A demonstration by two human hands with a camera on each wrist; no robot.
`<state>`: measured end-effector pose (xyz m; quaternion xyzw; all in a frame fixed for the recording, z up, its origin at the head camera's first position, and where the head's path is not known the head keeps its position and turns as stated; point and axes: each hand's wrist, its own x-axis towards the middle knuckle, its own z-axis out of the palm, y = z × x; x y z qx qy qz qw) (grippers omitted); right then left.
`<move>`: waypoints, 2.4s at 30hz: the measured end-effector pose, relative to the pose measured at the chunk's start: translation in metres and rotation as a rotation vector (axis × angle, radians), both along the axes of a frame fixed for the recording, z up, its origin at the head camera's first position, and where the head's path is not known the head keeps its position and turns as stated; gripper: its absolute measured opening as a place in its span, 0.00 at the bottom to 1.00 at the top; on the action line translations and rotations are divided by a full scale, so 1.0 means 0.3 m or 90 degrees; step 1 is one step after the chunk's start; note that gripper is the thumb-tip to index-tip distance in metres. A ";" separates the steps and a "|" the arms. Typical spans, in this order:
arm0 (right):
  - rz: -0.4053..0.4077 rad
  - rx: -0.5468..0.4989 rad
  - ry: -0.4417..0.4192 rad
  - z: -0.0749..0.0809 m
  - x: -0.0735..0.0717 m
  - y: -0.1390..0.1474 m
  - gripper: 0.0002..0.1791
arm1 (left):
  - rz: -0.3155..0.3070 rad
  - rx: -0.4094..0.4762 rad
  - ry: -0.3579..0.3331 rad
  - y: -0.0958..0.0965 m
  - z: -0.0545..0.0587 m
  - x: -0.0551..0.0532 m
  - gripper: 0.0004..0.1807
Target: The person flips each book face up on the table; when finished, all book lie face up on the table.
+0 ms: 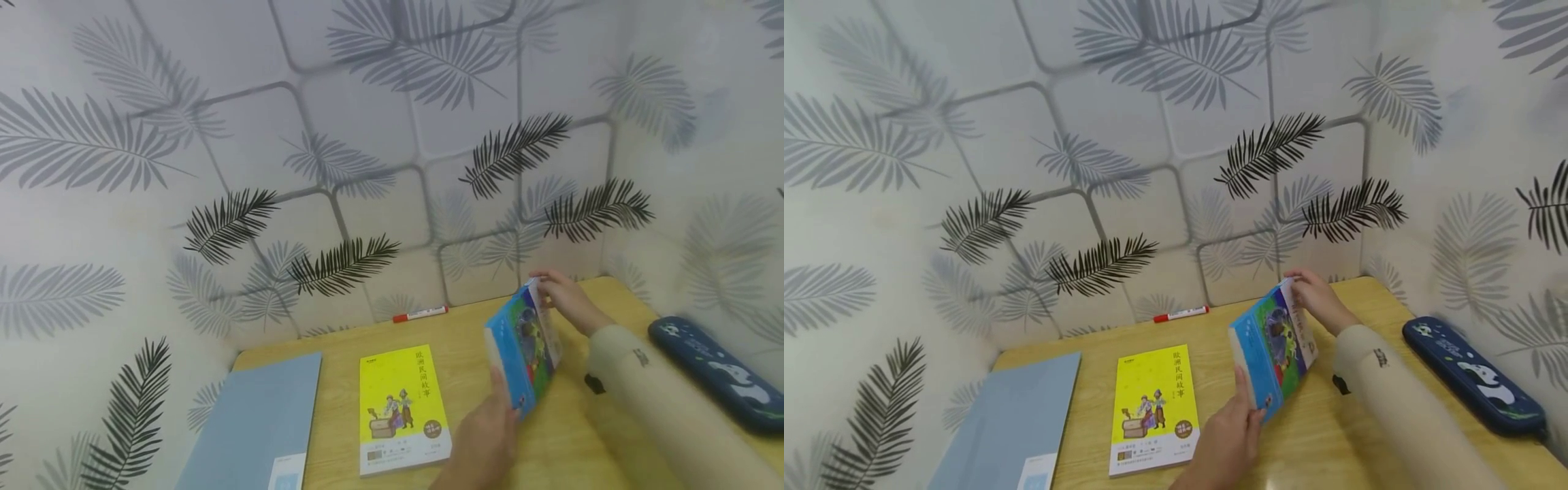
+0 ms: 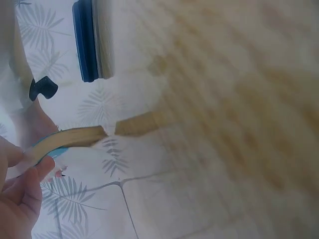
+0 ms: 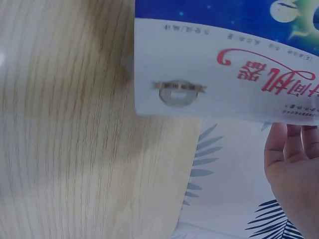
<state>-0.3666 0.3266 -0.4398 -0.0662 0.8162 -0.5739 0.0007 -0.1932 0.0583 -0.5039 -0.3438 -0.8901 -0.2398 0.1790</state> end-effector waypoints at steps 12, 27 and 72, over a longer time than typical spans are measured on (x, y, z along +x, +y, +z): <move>-0.015 0.090 -0.033 -0.017 0.008 0.023 0.28 | 0.058 0.082 -0.250 0.015 -0.003 -0.009 0.47; -0.019 0.244 -0.046 -0.059 0.005 0.055 0.29 | 0.146 0.199 -0.499 0.037 0.012 -0.009 0.52; 0.004 0.353 -0.117 -0.203 -0.007 -0.029 0.25 | 0.328 0.110 -0.621 0.065 -0.074 -0.040 0.54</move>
